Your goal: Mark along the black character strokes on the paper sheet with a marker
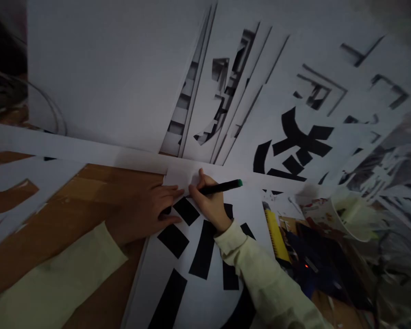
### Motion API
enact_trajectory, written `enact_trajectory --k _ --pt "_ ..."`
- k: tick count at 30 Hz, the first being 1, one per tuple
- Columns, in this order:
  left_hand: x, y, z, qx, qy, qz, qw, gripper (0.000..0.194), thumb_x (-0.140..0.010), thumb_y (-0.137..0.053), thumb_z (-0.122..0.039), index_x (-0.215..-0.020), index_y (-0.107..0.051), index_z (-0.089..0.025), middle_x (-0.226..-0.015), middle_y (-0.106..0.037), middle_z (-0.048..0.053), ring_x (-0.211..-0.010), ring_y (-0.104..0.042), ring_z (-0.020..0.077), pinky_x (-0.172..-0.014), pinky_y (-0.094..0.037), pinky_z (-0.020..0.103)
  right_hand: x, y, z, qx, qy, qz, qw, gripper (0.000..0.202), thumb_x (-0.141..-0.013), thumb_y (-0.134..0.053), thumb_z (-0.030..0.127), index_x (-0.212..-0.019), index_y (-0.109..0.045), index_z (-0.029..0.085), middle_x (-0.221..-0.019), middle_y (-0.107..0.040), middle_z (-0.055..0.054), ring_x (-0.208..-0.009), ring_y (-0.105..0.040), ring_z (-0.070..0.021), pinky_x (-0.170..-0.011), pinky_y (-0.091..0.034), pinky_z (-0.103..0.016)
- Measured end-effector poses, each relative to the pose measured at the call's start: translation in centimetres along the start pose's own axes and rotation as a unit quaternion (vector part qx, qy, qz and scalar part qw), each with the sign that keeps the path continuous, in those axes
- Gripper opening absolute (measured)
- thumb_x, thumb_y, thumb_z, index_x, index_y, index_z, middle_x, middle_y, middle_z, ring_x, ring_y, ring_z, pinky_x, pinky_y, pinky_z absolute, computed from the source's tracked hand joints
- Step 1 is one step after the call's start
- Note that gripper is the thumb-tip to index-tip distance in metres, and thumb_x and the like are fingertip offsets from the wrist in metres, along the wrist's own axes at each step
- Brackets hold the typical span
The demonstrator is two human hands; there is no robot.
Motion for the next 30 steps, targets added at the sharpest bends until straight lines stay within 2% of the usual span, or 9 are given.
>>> enact_trajectory --k 3,13,16,22,30 --pt "-0.1 0.18 -0.07 -0.003 -0.001 0.004 1.0 0.051 -0.09 -0.049 -0.056 -0.121 -0.059 -0.017 -0.131 -0.06 0.01 -0.127 -0.051 0.0227 -0.108 -0.039 0.042 -0.03 0.08 0.04 0.02 -0.001 0.015 1.0 0.031 -0.077 -0.06 0.018 -0.057 -0.036 0.023 -0.054 -0.034 0.011 -0.047 -0.035 -0.0074 -0.118 -0.024 -0.049" --pt "-0.22 0.18 0.03 0.009 -0.009 -0.002 1.0 0.037 -0.087 -0.056 -0.052 -0.1 -0.066 -0.019 -0.13 -0.061 0.008 -0.125 -0.052 0.0243 -0.109 -0.038 0.046 0.06 -0.01 0.08 0.058 0.018 0.032 0.998 0.03 -0.08 -0.059 0.017 -0.06 -0.037 0.022 -0.055 -0.035 0.011 -0.047 -0.035 -0.0067 -0.12 -0.024 -0.048" --pt "-0.19 0.12 0.1 0.015 -0.012 -0.005 1.0 0.034 -0.087 -0.057 -0.051 -0.1 -0.065 -0.02 -0.131 -0.06 0.007 -0.126 -0.051 0.0235 -0.11 -0.037 0.045 0.03 -0.02 0.17 0.061 0.02 0.031 0.997 0.03 -0.08 -0.059 0.018 -0.06 -0.037 0.022 -0.055 -0.035 0.01 -0.048 -0.036 -0.007 -0.12 -0.025 -0.049" --pt "-0.16 0.2 0.14 0.021 -0.01 0.0 1.0 0.037 -0.088 -0.056 -0.052 -0.101 -0.065 -0.019 -0.131 -0.06 0.008 -0.127 -0.05 0.0233 -0.111 -0.034 0.043 0.01 -0.08 -0.04 0.073 0.03 0.026 0.997 0.032 -0.08 -0.059 0.019 -0.059 -0.035 0.023 -0.054 -0.034 0.01 -0.048 -0.036 -0.0076 -0.119 -0.025 -0.049" --pt "-0.25 0.44 -0.01 0.021 0.003 0.023 1.0 0.035 -0.089 -0.054 -0.052 -0.092 -0.065 -0.019 -0.134 -0.058 0.007 -0.128 -0.049 0.0237 -0.111 -0.035 0.044 0.15 -0.16 -0.18 0.074 0.037 0.026 0.996 0.03 -0.078 -0.059 0.017 -0.059 -0.037 0.024 -0.054 -0.034 0.009 -0.048 -0.035 -0.0089 -0.119 -0.027 -0.049"
Point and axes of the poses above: each hand's wrist, its own x-axis away from the middle knuckle, its own y-axis out of the back of the hand, z = x × y, the point moved 1 cm from there along -x, towards the middle knuckle
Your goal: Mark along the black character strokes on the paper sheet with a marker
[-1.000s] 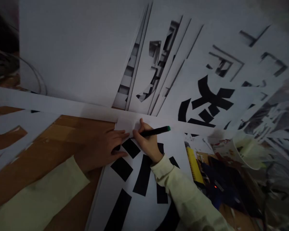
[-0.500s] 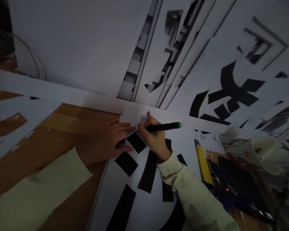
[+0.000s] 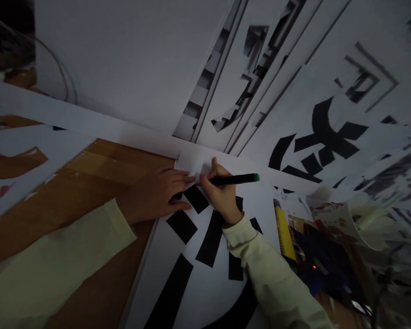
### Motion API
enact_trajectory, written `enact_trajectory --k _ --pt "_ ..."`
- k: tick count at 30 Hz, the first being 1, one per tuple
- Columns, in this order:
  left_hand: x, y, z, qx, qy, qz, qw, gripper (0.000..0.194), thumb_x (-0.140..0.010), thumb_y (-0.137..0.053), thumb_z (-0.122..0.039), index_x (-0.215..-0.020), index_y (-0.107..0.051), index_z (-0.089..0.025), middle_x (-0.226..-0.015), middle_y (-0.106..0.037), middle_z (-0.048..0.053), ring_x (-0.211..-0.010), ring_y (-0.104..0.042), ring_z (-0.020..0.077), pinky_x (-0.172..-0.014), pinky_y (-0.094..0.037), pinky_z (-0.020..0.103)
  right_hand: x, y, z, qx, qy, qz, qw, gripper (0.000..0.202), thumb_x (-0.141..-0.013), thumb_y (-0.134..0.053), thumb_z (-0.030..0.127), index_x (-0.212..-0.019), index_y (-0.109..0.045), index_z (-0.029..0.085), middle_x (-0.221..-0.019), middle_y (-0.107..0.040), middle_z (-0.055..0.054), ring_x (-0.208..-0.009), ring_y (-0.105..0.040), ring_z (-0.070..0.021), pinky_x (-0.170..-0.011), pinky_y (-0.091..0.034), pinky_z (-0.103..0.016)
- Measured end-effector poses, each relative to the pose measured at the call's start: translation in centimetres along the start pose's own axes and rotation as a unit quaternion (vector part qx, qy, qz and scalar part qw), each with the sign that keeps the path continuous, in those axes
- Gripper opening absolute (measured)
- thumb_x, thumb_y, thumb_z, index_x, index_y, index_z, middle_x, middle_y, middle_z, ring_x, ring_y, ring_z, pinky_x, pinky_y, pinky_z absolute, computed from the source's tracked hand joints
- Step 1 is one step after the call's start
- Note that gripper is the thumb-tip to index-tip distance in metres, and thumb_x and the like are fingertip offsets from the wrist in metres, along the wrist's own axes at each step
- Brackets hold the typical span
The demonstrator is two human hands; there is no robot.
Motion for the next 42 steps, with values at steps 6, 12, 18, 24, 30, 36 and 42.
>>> enact_trajectory --k 6,12,18,24,30,36,42 --pt "0.03 -0.01 0.04 0.005 -0.003 -0.001 1.0 0.031 -0.088 -0.058 -0.049 -0.089 -0.065 -0.018 -0.132 -0.059 0.008 -0.127 -0.049 0.0242 -0.111 -0.036 0.044 0.07 0.03 0.22 -0.012 -0.015 -0.004 1.0 0.03 -0.074 -0.058 0.013 -0.057 -0.036 0.023 -0.053 -0.033 0.01 -0.048 -0.034 -0.0091 -0.119 -0.024 -0.049" --pt "0.13 -0.18 0.16 0.01 -0.013 -0.01 1.0 0.034 -0.088 -0.057 -0.05 -0.086 -0.064 -0.017 -0.131 -0.06 0.009 -0.126 -0.05 0.0249 -0.11 -0.036 0.045 0.17 0.04 0.11 -0.026 -0.018 -0.009 0.999 0.029 -0.071 -0.057 0.011 -0.056 -0.035 0.024 -0.052 -0.032 0.01 -0.048 -0.033 -0.0092 -0.12 -0.023 -0.049" --pt "0.17 -0.18 0.21 0.023 -0.012 -0.012 1.0 0.035 -0.089 -0.054 -0.051 -0.095 -0.066 -0.019 -0.133 -0.058 0.008 -0.128 -0.049 0.0245 -0.111 -0.035 0.045 0.24 0.04 0.11 -0.021 -0.027 -0.013 0.999 0.03 -0.069 -0.057 0.011 -0.055 -0.033 0.023 -0.052 -0.03 0.01 -0.047 -0.031 -0.0094 -0.12 -0.024 -0.049" --pt "0.16 -0.16 0.3 0.02 -0.012 -0.005 1.0 0.038 -0.09 -0.053 -0.052 -0.103 -0.065 -0.019 -0.133 -0.058 0.008 -0.128 -0.048 0.0247 -0.11 -0.036 0.044 0.26 0.07 0.16 -0.03 -0.037 -0.015 0.999 0.028 -0.067 -0.057 0.011 -0.056 -0.035 0.024 -0.052 -0.032 0.01 -0.047 -0.032 -0.0095 -0.12 -0.023 -0.05" --pt "0.1 -0.12 0.13 0.012 -0.015 -0.014 1.0 0.033 -0.088 -0.056 -0.05 -0.091 -0.066 -0.018 -0.129 -0.061 0.008 -0.126 -0.05 0.0253 -0.109 -0.036 0.045 0.15 0.01 0.14 -0.027 -0.027 -0.021 0.999 0.031 -0.075 -0.059 0.018 -0.057 -0.035 0.024 -0.054 -0.033 0.009 -0.048 -0.033 -0.0097 -0.119 -0.024 -0.049" --pt "0.0 -0.07 0.09 0.003 -0.017 -0.013 1.0 0.034 -0.089 -0.055 -0.051 -0.091 -0.065 -0.019 -0.128 -0.062 0.008 -0.125 -0.051 0.0244 -0.109 -0.037 0.045 0.17 -0.05 0.21 -0.019 -0.026 -0.013 0.999 0.031 -0.073 -0.058 0.016 -0.057 -0.033 0.024 -0.054 -0.033 0.009 -0.048 -0.033 -0.0102 -0.119 -0.024 -0.05" --pt "0.14 -0.13 0.23 0.009 -0.013 -0.011 1.0 0.038 -0.089 -0.053 -0.052 -0.096 -0.066 -0.018 -0.133 -0.059 0.008 -0.128 -0.049 0.0241 -0.11 -0.036 0.043 0.25 0.07 0.1 -0.018 -0.03 -0.017 0.999 0.031 -0.069 -0.058 0.014 -0.056 -0.032 0.024 -0.053 -0.032 0.009 -0.048 -0.032 -0.0107 -0.118 -0.025 -0.051"
Point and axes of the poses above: each hand's wrist, its own x-axis away from the middle knuckle, its own y-axis out of the back of the hand, z = x × y, the point moved 1 cm from there along -x, towards the middle knuckle
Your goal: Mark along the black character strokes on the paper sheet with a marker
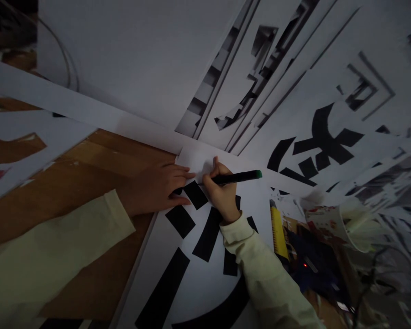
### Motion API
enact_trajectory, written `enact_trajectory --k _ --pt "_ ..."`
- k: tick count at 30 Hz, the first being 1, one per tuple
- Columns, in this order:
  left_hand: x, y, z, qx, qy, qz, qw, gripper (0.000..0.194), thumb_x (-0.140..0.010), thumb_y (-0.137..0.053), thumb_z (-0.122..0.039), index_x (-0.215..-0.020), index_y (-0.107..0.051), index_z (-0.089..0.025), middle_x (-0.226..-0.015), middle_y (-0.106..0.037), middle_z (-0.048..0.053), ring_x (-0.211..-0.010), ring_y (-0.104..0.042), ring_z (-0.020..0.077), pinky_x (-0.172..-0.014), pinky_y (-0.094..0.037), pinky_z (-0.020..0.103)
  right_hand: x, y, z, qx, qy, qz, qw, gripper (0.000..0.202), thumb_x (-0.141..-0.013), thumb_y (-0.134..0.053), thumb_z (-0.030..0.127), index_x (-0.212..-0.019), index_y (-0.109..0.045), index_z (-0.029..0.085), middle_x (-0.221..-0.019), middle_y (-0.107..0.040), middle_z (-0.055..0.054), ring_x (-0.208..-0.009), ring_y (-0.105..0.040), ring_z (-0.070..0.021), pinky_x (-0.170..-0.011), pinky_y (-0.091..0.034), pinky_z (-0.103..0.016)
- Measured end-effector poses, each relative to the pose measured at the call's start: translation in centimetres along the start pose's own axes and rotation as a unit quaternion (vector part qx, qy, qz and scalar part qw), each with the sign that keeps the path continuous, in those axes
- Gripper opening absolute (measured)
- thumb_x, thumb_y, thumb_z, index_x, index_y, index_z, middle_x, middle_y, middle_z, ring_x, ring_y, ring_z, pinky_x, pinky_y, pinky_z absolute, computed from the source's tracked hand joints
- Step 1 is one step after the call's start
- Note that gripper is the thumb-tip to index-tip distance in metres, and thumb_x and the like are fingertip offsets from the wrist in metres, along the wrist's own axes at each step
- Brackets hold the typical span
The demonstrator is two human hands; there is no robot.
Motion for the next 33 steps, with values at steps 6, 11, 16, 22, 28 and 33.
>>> enact_trajectory --k 6,11,16,22,28,33 --pt "0.04 -0.26 0.16 0.002 -0.004 -0.011 1.0 0.036 -0.088 -0.056 -0.051 -0.094 -0.066 -0.017 -0.131 -0.06 0.008 -0.127 -0.05 0.0243 -0.108 -0.036 0.042 0.05 0.11 -0.1 -0.004 -0.007 -0.001 1.0 0.03 -0.067 -0.058 0.012 -0.055 -0.033 0.024 -0.052 -0.032 0.009 -0.047 -0.032 -0.0105 -0.118 -0.026 -0.05" --pt "-0.04 -0.1 0.05 0.0 0.001 0.0 1.0 0.035 -0.088 -0.057 -0.05 -0.094 -0.066 -0.017 -0.132 -0.059 0.008 -0.126 -0.05 0.025 -0.108 -0.035 0.042 0.16 0.22 -0.09 -0.004 -0.012 -0.001 1.0 0.028 -0.066 -0.057 0.01 -0.055 -0.035 0.024 -0.053 -0.033 0.009 -0.049 -0.036 -0.0097 -0.117 -0.026 -0.049" --pt "0.01 -0.24 0.14 0.007 0.001 -0.003 1.0 0.036 -0.089 -0.054 -0.051 -0.098 -0.066 -0.018 -0.133 -0.059 0.007 -0.128 -0.048 0.0241 -0.11 -0.034 0.041 0.22 0.3 -0.24 -0.002 -0.007 0.002 1.0 0.028 -0.066 -0.056 0.009 -0.055 -0.035 0.024 -0.052 -0.033 0.01 -0.047 -0.035 -0.0092 -0.117 -0.027 -0.049" --pt "0.01 -0.12 0.07 -0.005 0.0 0.001 1.0 0.036 -0.089 -0.055 -0.051 -0.097 -0.065 -0.017 -0.132 -0.059 0.008 -0.127 -0.049 0.0243 -0.11 -0.034 0.042 0.22 0.26 -0.22 -0.023 0.001 -0.003 1.0 0.027 -0.067 -0.056 0.008 -0.055 -0.037 0.023 -0.053 -0.033 0.01 -0.048 -0.033 -0.0083 -0.118 -0.025 -0.049" --pt "-0.04 0.08 -0.18 -0.006 -0.001 0.003 1.0 0.033 -0.089 -0.056 -0.048 -0.09 -0.065 -0.016 -0.132 -0.059 0.009 -0.127 -0.049 0.024 -0.109 -0.037 0.043 0.16 0.16 -0.13 -0.02 0.008 -0.005 1.0 0.028 -0.068 -0.058 0.01 -0.056 -0.037 0.023 -0.053 -0.034 0.01 -0.048 -0.033 -0.0078 -0.118 -0.025 -0.049" --pt "0.01 -0.22 0.09 -0.011 -0.01 -0.008 1.0 0.034 -0.088 -0.057 -0.05 -0.09 -0.065 -0.017 -0.131 -0.06 0.008 -0.126 -0.05 0.0238 -0.109 -0.037 0.043 0.25 0.2 -0.4 -0.019 0.014 -0.009 1.0 0.027 -0.067 -0.056 0.008 -0.056 -0.037 0.022 -0.053 -0.032 0.011 -0.048 -0.034 -0.0072 -0.119 -0.025 -0.047"
Point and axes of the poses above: each hand's wrist, its own x-axis away from the middle knuckle, its own y-axis out of the back of the hand, z = x × y, the point moved 1 cm from there along -x, towards the middle knuckle
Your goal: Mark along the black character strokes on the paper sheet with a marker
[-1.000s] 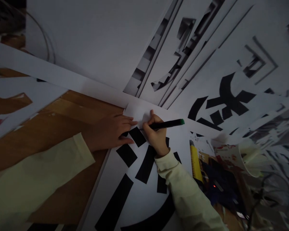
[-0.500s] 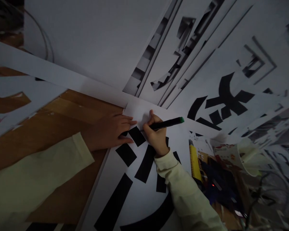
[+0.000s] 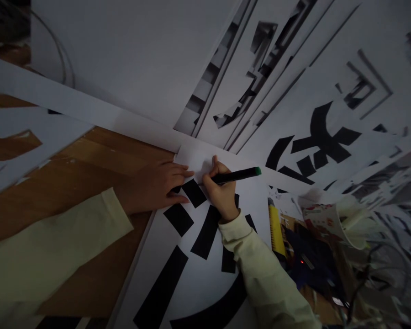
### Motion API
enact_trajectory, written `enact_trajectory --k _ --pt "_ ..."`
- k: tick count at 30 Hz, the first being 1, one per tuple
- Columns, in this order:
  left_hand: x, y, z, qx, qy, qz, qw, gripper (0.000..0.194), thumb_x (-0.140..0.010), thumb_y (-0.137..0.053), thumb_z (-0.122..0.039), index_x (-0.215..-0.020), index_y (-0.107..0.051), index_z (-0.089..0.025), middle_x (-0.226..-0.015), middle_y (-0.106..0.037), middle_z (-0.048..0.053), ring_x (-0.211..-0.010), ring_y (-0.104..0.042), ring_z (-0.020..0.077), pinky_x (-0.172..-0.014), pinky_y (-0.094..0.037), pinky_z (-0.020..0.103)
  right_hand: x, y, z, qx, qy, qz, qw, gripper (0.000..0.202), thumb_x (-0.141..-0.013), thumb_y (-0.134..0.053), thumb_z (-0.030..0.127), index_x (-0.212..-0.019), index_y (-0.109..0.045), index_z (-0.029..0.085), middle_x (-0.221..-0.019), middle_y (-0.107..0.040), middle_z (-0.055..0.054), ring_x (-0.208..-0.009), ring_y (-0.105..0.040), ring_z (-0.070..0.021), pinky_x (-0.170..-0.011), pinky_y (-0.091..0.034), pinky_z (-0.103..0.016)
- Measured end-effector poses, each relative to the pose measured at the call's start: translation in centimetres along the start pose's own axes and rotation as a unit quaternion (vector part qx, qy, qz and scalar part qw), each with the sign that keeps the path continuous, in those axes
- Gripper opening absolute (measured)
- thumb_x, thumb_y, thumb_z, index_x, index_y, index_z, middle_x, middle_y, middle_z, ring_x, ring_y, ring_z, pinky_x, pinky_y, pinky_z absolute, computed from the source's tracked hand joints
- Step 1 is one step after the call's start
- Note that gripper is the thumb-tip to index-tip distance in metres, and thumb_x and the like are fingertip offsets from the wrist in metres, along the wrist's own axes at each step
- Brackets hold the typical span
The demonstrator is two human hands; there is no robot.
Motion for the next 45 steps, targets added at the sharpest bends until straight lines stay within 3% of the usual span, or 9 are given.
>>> enact_trajectory --k 14,19,25,29,37,45 --pt "0.0 -0.1 0.0 -0.007 0.004 0.007 1.0 0.037 -0.088 -0.055 -0.052 -0.08 -0.065 -0.017 -0.132 -0.059 0.008 -0.127 -0.05 0.023 -0.112 -0.033 0.043 0.0 0.1 0.1 0.02 0.0 0.0 1.0 0.029 -0.064 -0.057 0.006 -0.053 -0.036 0.022 -0.052 -0.034 0.011 -0.048 -0.039 -0.0074 -0.117 -0.028 -0.049" --pt "-0.1 0.1 -0.1 -0.01 0.006 0.008 1.0 0.034 -0.088 -0.057 -0.05 -0.086 -0.066 -0.017 -0.132 -0.06 0.007 -0.127 -0.05 0.0231 -0.112 -0.032 0.043 0.0 0.2 0.2 0.026 -0.002 0.0 1.0 0.029 -0.063 -0.056 0.006 -0.053 -0.035 0.023 -0.051 -0.034 0.011 -0.049 -0.04 -0.0083 -0.116 -0.029 -0.05" --pt "0.0 0.0 0.0 -0.002 0.006 -0.002 1.0 0.038 -0.089 -0.053 -0.053 -0.089 -0.067 -0.017 -0.131 -0.06 0.007 -0.127 -0.049 0.0229 -0.111 -0.033 0.041 0.2 0.3 0.4 0.024 0.001 0.004 1.0 0.029 -0.064 -0.057 0.005 -0.054 -0.035 0.022 -0.051 -0.032 0.011 -0.046 -0.032 -0.0074 -0.117 -0.027 -0.049" --pt "-0.1 0.1 -0.1 0.001 0.008 0.013 1.0 0.035 -0.088 -0.056 -0.05 -0.081 -0.065 -0.017 -0.132 -0.06 0.007 -0.127 -0.05 0.0233 -0.11 -0.034 0.042 0.7 0.5 0.7 0.039 -0.014 -0.003 0.999 0.029 -0.067 -0.058 0.007 -0.055 -0.037 0.022 -0.052 -0.032 0.011 -0.047 -0.033 -0.0077 -0.118 -0.027 -0.049" --pt "0.1 -0.4 0.3 0.005 0.011 0.0 1.0 0.04 -0.088 -0.054 -0.055 -0.084 -0.065 -0.016 -0.131 -0.06 0.007 -0.127 -0.049 0.0234 -0.11 -0.033 0.041 1.0 0.7 0.9 0.035 -0.014 -0.008 0.999 0.029 -0.068 -0.058 0.008 -0.056 -0.035 0.022 -0.053 -0.031 0.011 -0.048 -0.033 -0.0076 -0.118 -0.026 -0.049" --pt "-0.1 0.2 -0.1 0.002 0.004 0.002 1.0 0.037 -0.089 -0.054 -0.051 -0.083 -0.065 -0.017 -0.127 -0.063 0.008 -0.125 -0.052 0.0232 -0.109 -0.036 0.04 1.0 0.6 0.6 0.025 -0.013 -0.01 1.0 0.031 -0.066 -0.058 0.007 -0.056 -0.034 0.023 -0.052 -0.032 0.01 -0.046 -0.032 -0.0081 -0.118 -0.025 -0.051"
Point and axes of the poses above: each hand's wrist, its own x-axis away from the middle knuckle, its own y-axis out of the back of the hand, z = x × y, the point moved 1 cm from there along -x, towards the middle knuckle
